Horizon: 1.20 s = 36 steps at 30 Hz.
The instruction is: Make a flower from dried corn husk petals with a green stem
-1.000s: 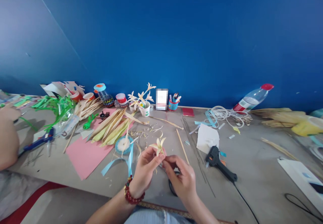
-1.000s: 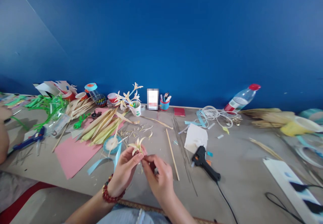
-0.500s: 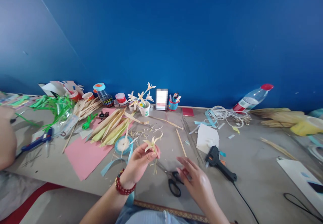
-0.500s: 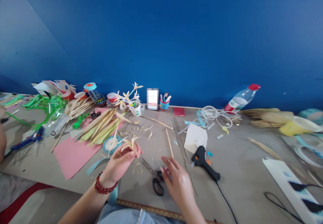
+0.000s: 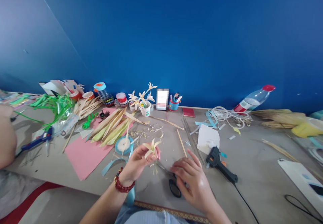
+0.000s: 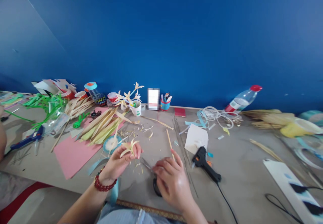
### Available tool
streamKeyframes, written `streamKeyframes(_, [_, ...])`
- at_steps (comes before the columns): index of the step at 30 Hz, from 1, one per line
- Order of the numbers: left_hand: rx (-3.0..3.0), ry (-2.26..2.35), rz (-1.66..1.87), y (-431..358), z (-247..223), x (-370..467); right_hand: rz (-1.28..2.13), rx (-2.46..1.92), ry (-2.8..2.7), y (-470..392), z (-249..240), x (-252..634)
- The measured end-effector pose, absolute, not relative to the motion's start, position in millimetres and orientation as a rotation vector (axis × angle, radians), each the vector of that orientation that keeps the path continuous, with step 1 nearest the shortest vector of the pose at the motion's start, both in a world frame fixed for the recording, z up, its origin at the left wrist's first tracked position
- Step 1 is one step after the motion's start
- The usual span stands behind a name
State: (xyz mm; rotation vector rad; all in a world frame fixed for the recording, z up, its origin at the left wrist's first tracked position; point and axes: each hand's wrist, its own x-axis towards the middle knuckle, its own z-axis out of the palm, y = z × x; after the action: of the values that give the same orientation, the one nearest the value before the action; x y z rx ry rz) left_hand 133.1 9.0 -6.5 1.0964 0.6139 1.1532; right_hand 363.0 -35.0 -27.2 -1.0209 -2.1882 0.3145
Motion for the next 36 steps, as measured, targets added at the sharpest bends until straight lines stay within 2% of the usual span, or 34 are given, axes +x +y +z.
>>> streamKeyframes(5, [1.067,0.608,1.194,9,-3,137,0.252,-0.874,-2.374,-36,-10,354])
streamKeyframes(14, [1.090,0.439,0.941,-3,-3,150,0.441,-0.738,-2.477,-36,7,341])
streamKeyframes(21, [1.042,0.451,0.934,-5,-5,143,0.518,-0.683,-2.451,-34,-2,344])
streamKeyframes(30, [1.185,0.692,0.848,2,-1,139,0.591,-0.545,-1.900,-44,5,357])
streamKeyframes(34, [1.301,0.804,0.851,7,-2,128,0.530,-0.863,-1.285,-47,7,394])
streamKeyframes(36, [1.354,0.876,0.930,11,-3,119,0.408,-1.231,-1.108,-43,1,423])
